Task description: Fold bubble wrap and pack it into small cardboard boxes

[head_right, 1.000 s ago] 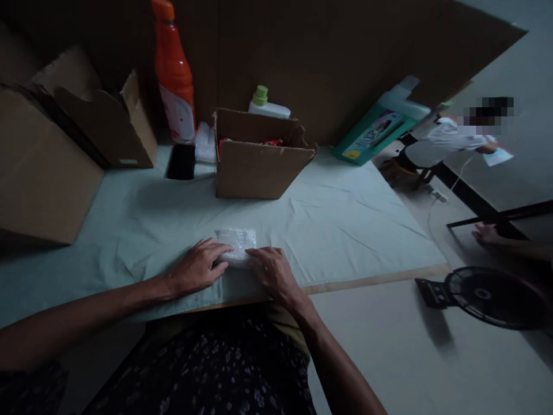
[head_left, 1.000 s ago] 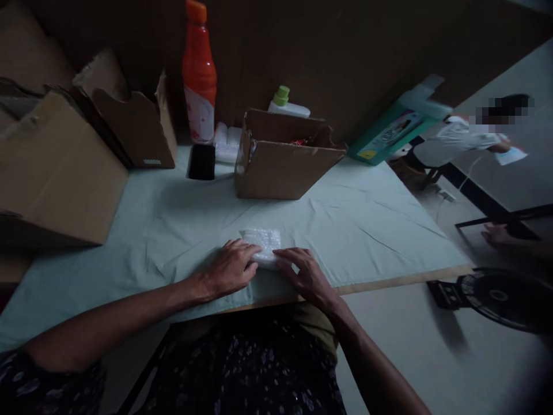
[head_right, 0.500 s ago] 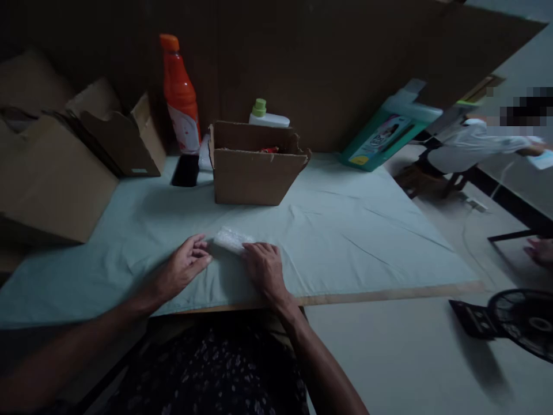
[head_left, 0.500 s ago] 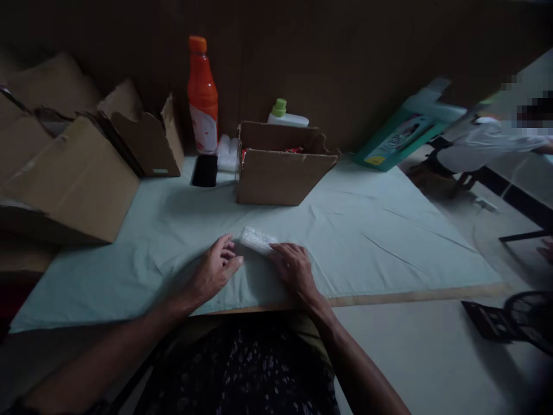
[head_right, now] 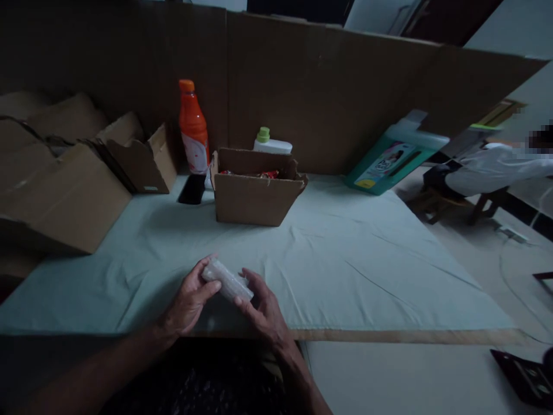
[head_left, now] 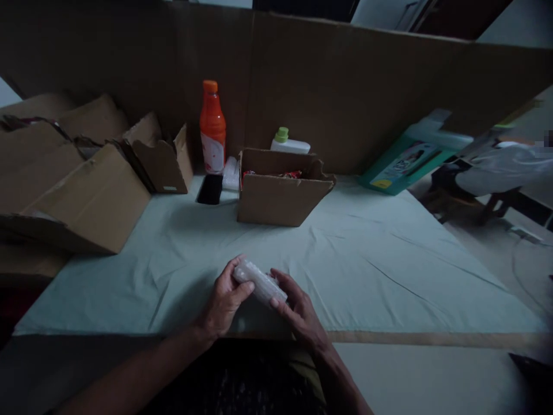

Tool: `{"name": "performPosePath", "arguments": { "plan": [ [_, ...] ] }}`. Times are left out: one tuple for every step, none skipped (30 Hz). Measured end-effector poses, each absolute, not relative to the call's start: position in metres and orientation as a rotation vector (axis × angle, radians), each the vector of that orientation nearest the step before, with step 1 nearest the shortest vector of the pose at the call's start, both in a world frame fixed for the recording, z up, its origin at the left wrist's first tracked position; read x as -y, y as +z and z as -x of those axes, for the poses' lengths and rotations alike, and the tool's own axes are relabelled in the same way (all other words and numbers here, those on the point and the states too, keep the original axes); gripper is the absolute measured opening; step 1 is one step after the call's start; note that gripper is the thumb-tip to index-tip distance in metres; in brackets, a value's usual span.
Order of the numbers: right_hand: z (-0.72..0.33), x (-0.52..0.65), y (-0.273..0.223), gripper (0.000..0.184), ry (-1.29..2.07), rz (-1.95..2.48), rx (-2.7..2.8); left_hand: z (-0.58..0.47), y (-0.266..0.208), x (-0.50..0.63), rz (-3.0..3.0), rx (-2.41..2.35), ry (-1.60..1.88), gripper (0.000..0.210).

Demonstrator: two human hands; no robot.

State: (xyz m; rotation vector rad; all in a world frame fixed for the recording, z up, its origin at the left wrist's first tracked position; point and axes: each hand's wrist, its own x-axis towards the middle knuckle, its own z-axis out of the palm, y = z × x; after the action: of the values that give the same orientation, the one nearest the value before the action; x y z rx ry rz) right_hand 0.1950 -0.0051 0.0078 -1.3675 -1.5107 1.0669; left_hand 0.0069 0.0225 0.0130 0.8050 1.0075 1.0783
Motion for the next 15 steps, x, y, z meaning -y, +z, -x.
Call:
{"name": "performPosePath", "arguments": {
  "plan": [
    [-0.197, 0.004, 0.007, 0.050, 1.143, 1.366, 1.465, -0.009, 0.014, -0.024, -0.883, -1.013, 1.049, 0.072],
    [-0.200, 0.003, 0.007, 0.047, 1.195, 1.367, 1.422, -0.011, 0.015, -0.027, -0.965, -1.024, 1.007, 0.070],
    [-0.202, 0.002, 0.006, 0.044, 1.222, 1.372, 1.376, -0.013, 0.017, -0.031, -1.056, -1.035, 0.964, 0.067],
    [-0.205, 0.001, 0.007, 0.044, 1.231, 1.381, 1.330, -0.014, 0.020, -0.036, -1.163, -1.044, 0.938, 0.065],
    [-0.209, 0.000, 0.008, 0.043, 1.227, 1.392, 1.287, -0.015, 0.025, -0.045, -1.293, -1.052, 0.939, 0.063],
    [-0.213, -0.001, 0.010, 0.043, 1.213, 1.405, 1.250, -0.016, 0.032, -0.055, -1.450, -1.060, 0.978, 0.060],
    [-0.218, -0.001, 0.013, 0.043, 1.194, 1.418, 1.224, -0.016, 0.041, -0.069, -1.628, -1.071, 1.050, 0.057],
    [-0.224, -0.001, 0.016, 0.043, 1.171, 1.432, 1.206, -0.016, 0.052, -0.085, -1.814, -1.093, 1.145, 0.053],
    [-0.230, -0.001, 0.019, 0.042, 1.149, 1.445, 1.202, -0.016, 0.063, -0.103, -1.993, -1.134, 1.250, 0.050],
    [-0.236, -0.001, 0.022, 0.042, 1.126, 1.459, 1.208, -0.017, 0.075, -0.123, -2.150, -1.196, 1.334, 0.048],
    [-0.243, -0.002, 0.024, 0.042, 1.102, 1.473, 1.218, -0.017, 0.086, -0.142, -2.269, -1.285, 1.378, 0.050],
    [-0.249, -0.002, 0.026, 0.042, 1.081, 1.487, 1.230, -0.017, 0.096, -0.162, -2.348, -1.384, 1.388, 0.054],
    [-0.255, -0.002, 0.028, 0.041, 1.059, 1.498, 1.240, -0.018, 0.104, -0.179, -2.392, -1.474, 1.370, 0.057],
    [-0.261, -0.002, 0.029, 0.040, 1.037, 1.505, 1.251, -0.018, 0.110, -0.194, -2.403, -1.553, 1.339, 0.056],
    [-0.266, -0.003, 0.031, 0.039, 1.015, 1.505, 1.265, -0.019, 0.114, -0.207, -2.391, -1.608, 1.303, 0.051]
  ]
}}
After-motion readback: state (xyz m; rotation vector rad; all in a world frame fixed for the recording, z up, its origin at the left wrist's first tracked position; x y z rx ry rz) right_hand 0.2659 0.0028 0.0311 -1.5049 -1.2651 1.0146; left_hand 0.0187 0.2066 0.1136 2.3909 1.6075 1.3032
